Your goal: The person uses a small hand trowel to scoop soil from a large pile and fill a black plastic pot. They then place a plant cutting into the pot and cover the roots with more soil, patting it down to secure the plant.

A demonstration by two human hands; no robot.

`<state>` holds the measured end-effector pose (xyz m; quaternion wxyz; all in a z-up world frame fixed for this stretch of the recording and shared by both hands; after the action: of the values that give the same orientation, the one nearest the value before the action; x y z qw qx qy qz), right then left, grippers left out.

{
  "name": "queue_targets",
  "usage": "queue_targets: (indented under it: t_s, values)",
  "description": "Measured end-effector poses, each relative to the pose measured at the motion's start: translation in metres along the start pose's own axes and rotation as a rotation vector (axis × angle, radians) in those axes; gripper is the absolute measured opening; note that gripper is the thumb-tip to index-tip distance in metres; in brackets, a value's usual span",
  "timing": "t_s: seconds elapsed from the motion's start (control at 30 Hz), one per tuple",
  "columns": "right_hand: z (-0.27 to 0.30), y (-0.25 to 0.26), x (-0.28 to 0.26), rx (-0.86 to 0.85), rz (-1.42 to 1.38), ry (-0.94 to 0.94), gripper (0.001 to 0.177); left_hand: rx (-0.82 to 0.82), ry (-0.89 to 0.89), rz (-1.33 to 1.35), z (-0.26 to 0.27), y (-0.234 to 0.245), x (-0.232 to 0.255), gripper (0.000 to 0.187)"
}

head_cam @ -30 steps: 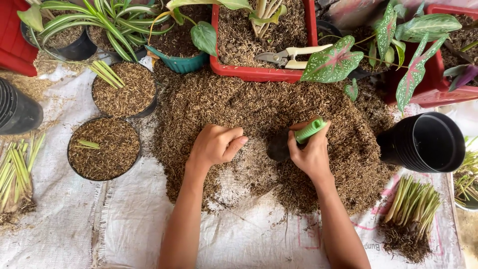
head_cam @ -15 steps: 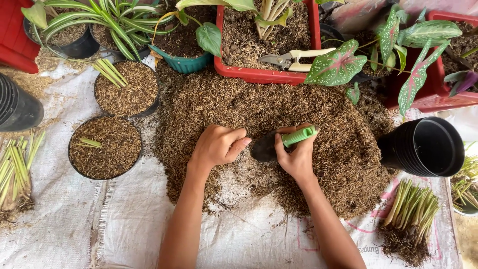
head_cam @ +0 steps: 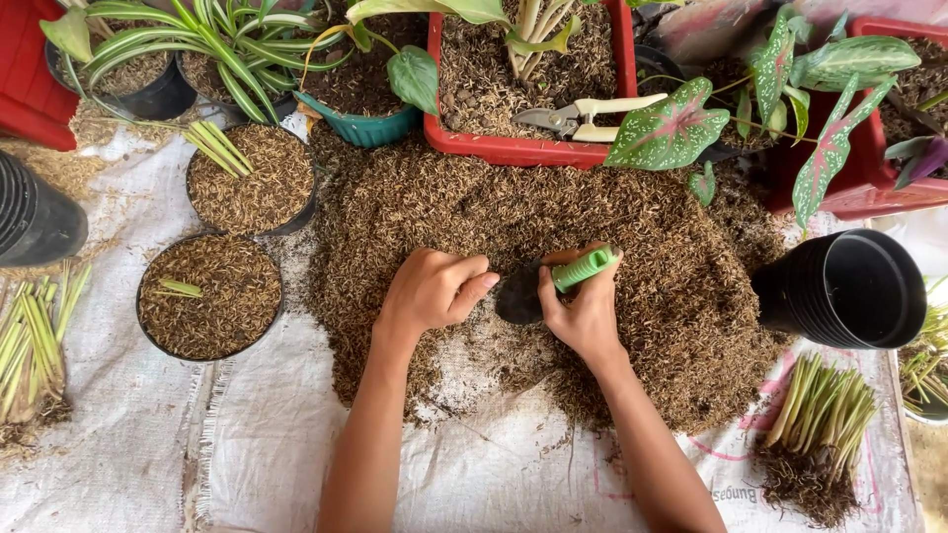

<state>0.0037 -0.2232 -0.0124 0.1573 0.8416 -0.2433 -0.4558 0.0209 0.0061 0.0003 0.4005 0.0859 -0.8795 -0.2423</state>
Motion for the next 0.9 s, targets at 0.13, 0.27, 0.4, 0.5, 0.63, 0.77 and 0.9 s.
queue_targets:
  t_s: [0.13, 0.27, 0.4, 0.5, 0.63, 0.77, 0.9]
  values:
    - [-0.002, 0.0, -0.01, -0.036, -0.018, -0.001, 0.045, 0.004, -0.01, 0.001, -0.002, 0.002, 0.005, 0.051]
    - [0.006, -0.016, 0.009, -0.023, -0.088, -0.009, 0.048, 0.019, -0.017, -0.01, 0.0, -0.005, -0.002, 0.051]
    - [0.0, -0.013, -0.002, 0.089, -0.031, 0.062, 0.047, 0.0, 0.007, -0.006, 0.002, -0.01, -0.004, 0.05]
    - [-0.011, 0.005, -0.011, 0.127, -0.017, 0.103, 0.046, -0.005, 0.01, -0.018, 0.002, -0.007, -0.002, 0.052]
    - [-0.016, 0.018, -0.009, 0.121, -0.065, 0.105, 0.048, 0.008, 0.027, -0.004, 0.002, -0.006, 0.0, 0.053]
    - [-0.001, -0.003, 0.002, 0.052, -0.083, 0.034, 0.052, -0.016, 0.026, -0.008, -0.001, -0.004, 0.006, 0.052]
    - [0.003, -0.005, 0.003, 0.007, -0.063, -0.013, 0.05, -0.023, 0.018, -0.009, 0.0, -0.009, 0.005, 0.053]
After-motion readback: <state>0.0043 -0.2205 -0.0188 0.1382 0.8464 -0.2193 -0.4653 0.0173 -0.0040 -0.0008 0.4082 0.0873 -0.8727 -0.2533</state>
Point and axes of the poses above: each hand's wrist, its own z-axis away from the middle knuckle, its own y-axis out of the back of the hand, x = y × z, the point moved 2 cm from there along -z, towards the middle knuckle, and after that the axes turned 7 degrees about x, right-handed, at the moved point
